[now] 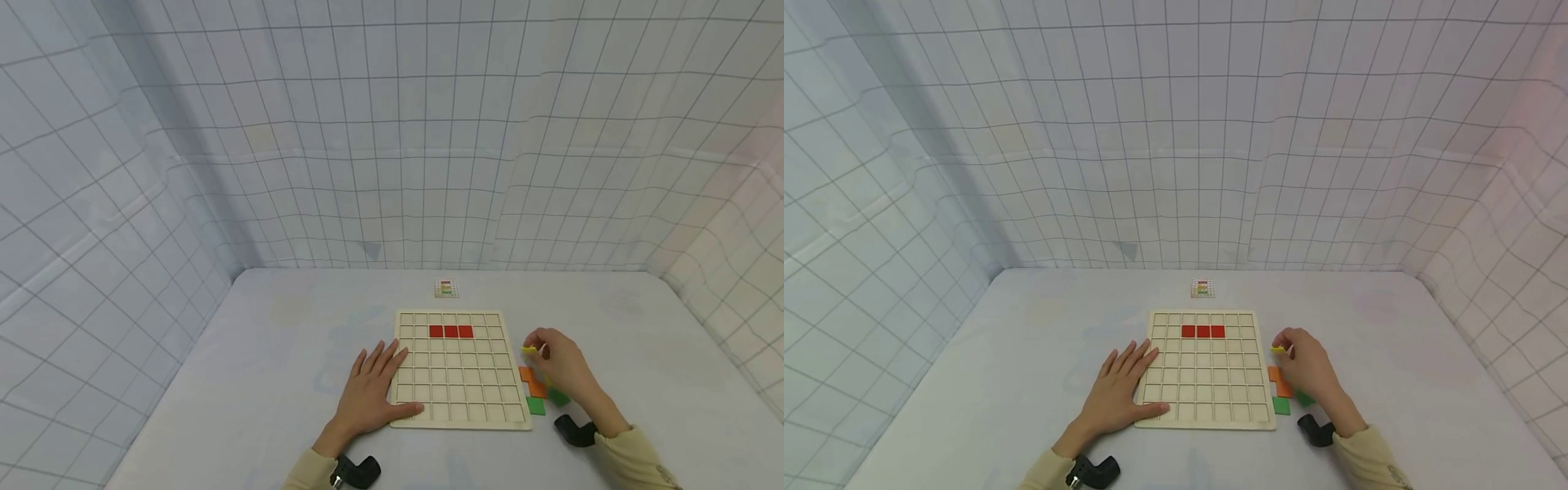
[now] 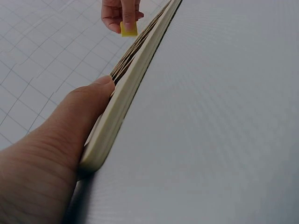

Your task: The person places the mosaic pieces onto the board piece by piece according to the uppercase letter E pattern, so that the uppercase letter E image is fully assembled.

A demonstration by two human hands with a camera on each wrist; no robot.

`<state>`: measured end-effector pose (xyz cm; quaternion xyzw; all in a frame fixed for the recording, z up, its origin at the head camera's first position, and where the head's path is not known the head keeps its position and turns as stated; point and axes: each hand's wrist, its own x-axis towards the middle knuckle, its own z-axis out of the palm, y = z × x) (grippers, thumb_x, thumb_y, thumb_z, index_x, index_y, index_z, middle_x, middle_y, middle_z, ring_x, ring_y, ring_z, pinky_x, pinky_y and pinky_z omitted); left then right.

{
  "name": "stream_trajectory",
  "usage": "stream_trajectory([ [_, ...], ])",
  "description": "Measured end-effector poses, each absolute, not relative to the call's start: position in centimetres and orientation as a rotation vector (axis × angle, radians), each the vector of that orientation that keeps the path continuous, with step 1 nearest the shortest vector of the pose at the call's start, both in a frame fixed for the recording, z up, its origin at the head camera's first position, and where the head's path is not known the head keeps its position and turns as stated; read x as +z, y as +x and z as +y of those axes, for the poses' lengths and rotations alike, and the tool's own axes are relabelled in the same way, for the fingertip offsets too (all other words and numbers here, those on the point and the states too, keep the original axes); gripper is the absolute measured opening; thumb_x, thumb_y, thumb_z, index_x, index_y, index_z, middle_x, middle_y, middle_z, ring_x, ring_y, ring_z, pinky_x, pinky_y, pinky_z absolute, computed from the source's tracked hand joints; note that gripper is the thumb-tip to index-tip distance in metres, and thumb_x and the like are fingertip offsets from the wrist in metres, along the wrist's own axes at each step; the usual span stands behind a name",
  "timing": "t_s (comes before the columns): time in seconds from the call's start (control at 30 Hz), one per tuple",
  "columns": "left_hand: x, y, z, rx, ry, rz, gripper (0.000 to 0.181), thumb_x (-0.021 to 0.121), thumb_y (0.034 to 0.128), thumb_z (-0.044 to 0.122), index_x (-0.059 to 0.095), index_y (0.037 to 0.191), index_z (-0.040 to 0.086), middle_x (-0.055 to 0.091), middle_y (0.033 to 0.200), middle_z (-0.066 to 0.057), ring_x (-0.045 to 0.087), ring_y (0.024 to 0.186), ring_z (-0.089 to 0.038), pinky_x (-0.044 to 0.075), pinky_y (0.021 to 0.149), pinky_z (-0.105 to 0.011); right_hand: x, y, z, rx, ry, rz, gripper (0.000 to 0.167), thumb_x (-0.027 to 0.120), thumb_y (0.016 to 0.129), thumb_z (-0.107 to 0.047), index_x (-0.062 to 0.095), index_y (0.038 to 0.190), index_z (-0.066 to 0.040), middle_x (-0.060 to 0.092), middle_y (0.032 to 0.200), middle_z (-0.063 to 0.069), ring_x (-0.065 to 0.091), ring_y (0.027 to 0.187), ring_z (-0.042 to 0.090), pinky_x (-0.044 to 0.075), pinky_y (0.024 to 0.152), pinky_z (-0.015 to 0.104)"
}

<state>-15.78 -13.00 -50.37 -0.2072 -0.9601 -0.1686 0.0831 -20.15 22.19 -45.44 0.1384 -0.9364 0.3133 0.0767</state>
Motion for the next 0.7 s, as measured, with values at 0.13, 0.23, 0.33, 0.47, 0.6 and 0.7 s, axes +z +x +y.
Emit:
stream_trajectory([
  [0.13,-50.2,-15.7,-13.0,-0.519,-0.619,-2.863,0.098,0.048,0.0754,0.080,0.031,0.150,0.018,0.024,0.155,-0.001,0.015,0.142,-0.024,0.007,0.112,-0.048,-45.6,-19.9,20.6,0.993,0.507,-2.741,0.017,0.070,0.080,0.006,0.064,0.091,-0.006,0.052,0.080,0.000,0.045,0.065,0.013,0.040,0.055,0.026],
  [0.23,-50.1,-15.6,-13.0,-0.530,-0.620,-2.870,0.098,0.049,0.0756,0.079,0.030,0.151,0.019,0.023,0.155,-0.001,0.014,0.142,-0.024,0.007,0.112,-0.048,-45.7,-19.9,19.3,1.036,0.580,-2.712,0.020,0.072,0.079,0.007,0.064,0.092,-0.007,0.051,0.079,-0.003,0.046,0.067,0.012,0.042,0.057,0.025],
  [0.33,-50.1,-15.6,-13.0,-0.523,-0.616,-2.875,0.098,0.049,0.0756,0.079,0.031,0.151,0.019,0.023,0.155,-0.001,0.014,0.142,-0.023,0.008,0.112,-0.048,-45.6,-20.1,17.8,1.074,0.640,-2.707,0.021,0.072,0.079,0.006,0.064,0.091,-0.009,0.051,0.079,-0.005,0.047,0.069,0.012,0.043,0.058,0.024],
  [0.47,-50.1,-15.6,-13.0,-0.509,-0.612,-2.876,0.098,0.049,0.0754,0.079,0.031,0.150,0.019,0.023,0.155,0.000,0.015,0.142,-0.023,0.008,0.112,-0.048,-45.5,-20.5,15.9,1.134,0.725,-2.712,0.020,0.071,0.079,0.005,0.063,0.090,-0.010,0.055,0.082,-0.006,0.049,0.070,0.011,0.046,0.061,0.024],
  [0.6,-50.1,-15.6,-12.9,-0.508,-0.610,-2.874,0.098,0.049,0.0753,0.079,0.031,0.150,0.019,0.024,0.155,-0.001,0.015,0.142,-0.023,0.008,0.112,-0.048,-45.4,-21.0,14.2,1.179,0.805,-2.715,0.017,0.069,0.081,0.006,0.064,0.090,-0.008,0.059,0.085,-0.004,0.053,0.072,0.011,0.048,0.064,0.025],
  [0.7,-50.1,-15.6,-12.8,-0.515,-0.616,-2.874,0.098,0.049,0.0755,0.079,0.031,0.150,0.018,0.024,0.155,-0.001,0.015,0.142,-0.024,0.008,0.112,-0.048,-45.4,-21.4,13.2,1.188,0.837,-2.730,0.015,0.067,0.082,0.007,0.066,0.089,-0.007,0.061,0.085,-0.001,0.053,0.072,0.011,0.048,0.064,0.026],
])
